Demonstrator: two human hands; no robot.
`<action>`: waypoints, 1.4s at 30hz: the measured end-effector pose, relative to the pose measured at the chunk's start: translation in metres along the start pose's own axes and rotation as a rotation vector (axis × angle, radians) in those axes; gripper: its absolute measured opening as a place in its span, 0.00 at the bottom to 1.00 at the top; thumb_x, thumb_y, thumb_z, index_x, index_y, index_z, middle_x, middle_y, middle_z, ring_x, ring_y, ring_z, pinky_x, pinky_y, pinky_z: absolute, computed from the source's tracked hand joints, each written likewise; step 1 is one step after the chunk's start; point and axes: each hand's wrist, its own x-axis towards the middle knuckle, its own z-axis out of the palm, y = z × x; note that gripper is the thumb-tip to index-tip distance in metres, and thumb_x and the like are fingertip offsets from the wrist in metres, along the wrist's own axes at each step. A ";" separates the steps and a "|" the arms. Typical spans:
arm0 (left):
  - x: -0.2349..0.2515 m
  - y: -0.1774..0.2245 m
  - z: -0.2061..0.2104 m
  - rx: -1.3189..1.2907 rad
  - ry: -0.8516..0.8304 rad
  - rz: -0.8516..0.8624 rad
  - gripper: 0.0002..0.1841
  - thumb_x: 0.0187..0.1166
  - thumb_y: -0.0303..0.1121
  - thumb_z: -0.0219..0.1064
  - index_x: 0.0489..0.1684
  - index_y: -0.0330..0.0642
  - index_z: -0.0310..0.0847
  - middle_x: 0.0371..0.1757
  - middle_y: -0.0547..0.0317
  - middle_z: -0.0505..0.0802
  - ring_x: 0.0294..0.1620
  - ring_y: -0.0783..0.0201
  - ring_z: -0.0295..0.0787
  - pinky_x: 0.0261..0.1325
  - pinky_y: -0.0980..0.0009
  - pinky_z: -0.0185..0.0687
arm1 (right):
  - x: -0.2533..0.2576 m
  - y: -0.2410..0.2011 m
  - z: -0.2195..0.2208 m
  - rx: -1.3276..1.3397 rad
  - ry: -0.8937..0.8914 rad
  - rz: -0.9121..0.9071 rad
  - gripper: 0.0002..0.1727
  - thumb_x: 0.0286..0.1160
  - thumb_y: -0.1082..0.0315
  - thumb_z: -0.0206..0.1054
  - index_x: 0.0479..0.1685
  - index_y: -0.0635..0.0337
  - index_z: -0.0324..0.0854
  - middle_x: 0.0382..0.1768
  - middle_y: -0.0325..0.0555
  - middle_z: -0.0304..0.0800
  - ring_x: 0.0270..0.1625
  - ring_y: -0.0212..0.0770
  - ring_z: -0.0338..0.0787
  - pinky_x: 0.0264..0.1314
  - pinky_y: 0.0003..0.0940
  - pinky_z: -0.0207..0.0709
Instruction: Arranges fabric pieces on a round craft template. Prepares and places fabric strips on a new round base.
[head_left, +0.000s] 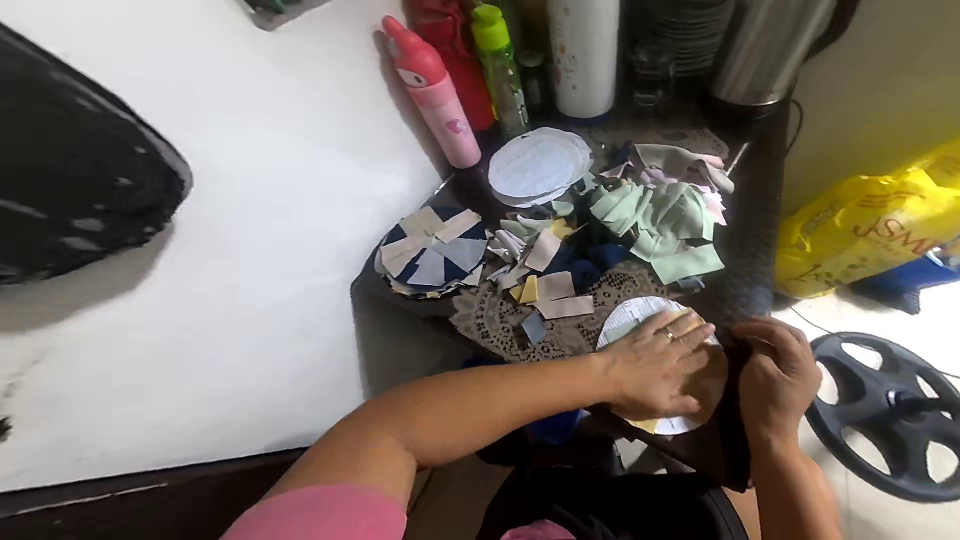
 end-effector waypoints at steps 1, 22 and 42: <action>-0.001 -0.002 0.000 -0.005 0.006 0.027 0.38 0.83 0.54 0.59 0.87 0.36 0.65 0.95 0.41 0.58 0.97 0.40 0.41 0.93 0.38 0.30 | 0.000 0.001 0.000 0.017 0.009 -0.006 0.15 0.69 0.84 0.53 0.32 0.73 0.88 0.49 0.62 0.91 0.59 0.41 0.88 0.60 0.27 0.79; -0.040 -0.158 -0.128 0.082 0.057 -0.586 0.15 0.78 0.24 0.67 0.61 0.35 0.87 0.64 0.39 0.89 0.72 0.40 0.82 0.76 0.39 0.72 | -0.001 -0.004 0.001 -0.061 0.024 0.035 0.15 0.70 0.85 0.52 0.33 0.74 0.88 0.50 0.65 0.90 0.57 0.47 0.88 0.59 0.35 0.80; -0.093 -0.130 -0.183 -0.533 0.510 -0.636 0.09 0.81 0.23 0.68 0.52 0.28 0.84 0.45 0.47 0.91 0.41 0.64 0.87 0.52 0.65 0.85 | 0.000 -0.010 0.000 -0.102 -0.012 0.050 0.15 0.71 0.84 0.53 0.35 0.74 0.89 0.51 0.67 0.90 0.59 0.55 0.88 0.61 0.47 0.79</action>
